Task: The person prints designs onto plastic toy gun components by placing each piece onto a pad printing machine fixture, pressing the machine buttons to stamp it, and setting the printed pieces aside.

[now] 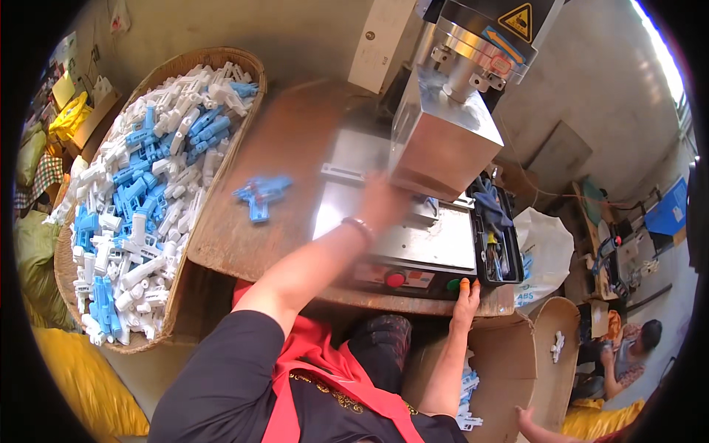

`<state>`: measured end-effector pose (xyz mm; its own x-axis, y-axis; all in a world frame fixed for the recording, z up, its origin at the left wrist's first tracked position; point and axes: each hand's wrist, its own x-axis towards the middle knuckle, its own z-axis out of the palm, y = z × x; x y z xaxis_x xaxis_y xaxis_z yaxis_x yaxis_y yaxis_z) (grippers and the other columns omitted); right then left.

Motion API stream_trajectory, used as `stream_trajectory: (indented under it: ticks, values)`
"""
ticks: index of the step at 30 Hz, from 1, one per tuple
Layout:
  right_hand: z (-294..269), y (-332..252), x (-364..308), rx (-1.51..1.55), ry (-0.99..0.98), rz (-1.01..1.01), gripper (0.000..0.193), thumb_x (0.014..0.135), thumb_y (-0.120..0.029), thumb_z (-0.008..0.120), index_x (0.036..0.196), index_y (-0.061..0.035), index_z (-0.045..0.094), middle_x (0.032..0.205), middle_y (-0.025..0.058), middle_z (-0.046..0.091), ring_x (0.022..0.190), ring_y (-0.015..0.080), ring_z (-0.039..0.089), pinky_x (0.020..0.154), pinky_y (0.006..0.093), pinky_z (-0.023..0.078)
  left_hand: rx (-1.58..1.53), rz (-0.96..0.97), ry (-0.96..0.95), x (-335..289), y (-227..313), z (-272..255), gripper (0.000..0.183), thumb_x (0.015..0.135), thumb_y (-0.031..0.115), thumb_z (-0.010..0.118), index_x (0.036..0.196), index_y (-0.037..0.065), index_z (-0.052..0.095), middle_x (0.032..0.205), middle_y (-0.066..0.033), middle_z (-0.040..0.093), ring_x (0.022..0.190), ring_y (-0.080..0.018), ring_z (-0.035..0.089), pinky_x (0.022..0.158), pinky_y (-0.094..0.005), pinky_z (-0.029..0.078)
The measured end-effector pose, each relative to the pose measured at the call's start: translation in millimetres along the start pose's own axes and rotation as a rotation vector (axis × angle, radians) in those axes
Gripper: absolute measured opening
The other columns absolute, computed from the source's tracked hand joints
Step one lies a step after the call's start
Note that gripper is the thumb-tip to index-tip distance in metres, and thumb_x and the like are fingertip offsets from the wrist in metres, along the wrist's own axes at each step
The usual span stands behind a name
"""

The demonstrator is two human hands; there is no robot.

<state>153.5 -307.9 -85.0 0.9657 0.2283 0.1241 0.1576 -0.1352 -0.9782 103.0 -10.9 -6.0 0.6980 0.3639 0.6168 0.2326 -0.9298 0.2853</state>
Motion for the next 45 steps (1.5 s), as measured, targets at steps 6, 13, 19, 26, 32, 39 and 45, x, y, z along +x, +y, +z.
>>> stream_trajectory:
  ticks: [6,13,19,26,32,39,45]
  values:
    - [-16.6,15.2,13.9,-0.095,-0.133,0.029,0.061,0.093,-0.019,0.06,0.14,0.0081,0.033,0.143,0.0162,0.04,0.133,0.0234,0.034,0.111,0.0317,0.022,0.072,0.066,0.045,-51.0,-21.3,-49.1,0.045,0.084,0.035,0.061,0.123,0.014,0.056,0.128,-0.0135,0.052,0.121,-0.0343,0.046,0.09,-0.0522,0.038]
    - [-21.6,29.0,23.1,-0.069,-0.091,-0.111,0.067,0.084,-0.013,0.069,0.14,0.0041,0.036,0.136,0.0121,0.045,0.121,0.0217,0.044,0.102,0.0304,0.033,-0.197,0.219,-0.37,-132.5,-73.6,-114.4,0.071,0.081,0.036,0.068,0.142,0.016,0.038,0.148,-0.0157,0.033,0.137,-0.0347,0.03,0.101,-0.0555,0.033]
    - [-22.0,23.7,8.9,-0.006,-0.089,-0.016,0.066,0.085,-0.01,0.066,0.141,0.0029,0.034,0.136,0.0106,0.045,0.122,0.0211,0.044,0.104,0.0308,0.032,-0.335,-0.038,0.299,-123.9,-167.6,-125.7,0.03,0.081,0.016,0.066,0.109,0.006,0.061,0.106,-0.0166,0.06,0.103,-0.0337,0.056,0.09,-0.0425,0.043]
    - [-11.5,2.9,1.2,0.045,-0.15,0.048,0.075,0.085,-0.008,0.064,0.145,0.006,0.022,0.146,0.0148,0.033,0.132,0.0238,0.034,0.109,0.0326,0.026,0.546,-0.563,-0.009,-111.1,-384.5,-192.8,0.036,0.085,0.01,0.052,0.121,0.012,0.055,0.109,-0.0179,0.057,0.098,-0.036,0.056,0.076,-0.0451,0.049]
    - [-13.1,10.3,-1.6,-0.042,-0.128,-0.01,0.066,0.089,-0.008,0.059,0.144,0.0053,0.025,0.15,0.0175,0.029,0.137,0.0252,0.028,0.112,0.0344,0.021,0.367,-0.437,0.153,-175.5,-400.0,-217.7,0.029,0.089,0.014,0.058,0.116,0.003,0.058,0.1,-0.017,0.063,0.088,-0.0332,0.061,0.076,-0.0408,0.049]
    - [36.1,-61.6,7.6,-0.319,0.053,-0.444,0.034,0.093,-0.003,0.049,0.126,0.006,0.051,0.126,0.0156,0.056,0.119,0.0257,0.05,0.104,0.0335,0.034,-0.493,-0.466,0.142,-138.4,-225.0,-283.0,0.023,0.091,0.011,0.061,0.113,0.004,0.061,0.081,-0.0016,0.062,0.065,-0.0049,0.057,0.057,-0.0211,0.047]
    - [108.9,-59.4,87.9,-0.351,-0.27,-0.702,0.033,0.094,-0.011,0.05,0.126,-0.0017,0.053,0.122,0.0159,0.054,0.119,0.0312,0.047,0.102,0.0363,0.034,-1.045,-0.403,-0.559,-57.4,-144.5,-199.5,0.02,0.089,0.01,0.058,0.108,0.004,0.063,0.084,-0.001,0.062,0.069,-0.0068,0.058,0.061,-0.0217,0.046]
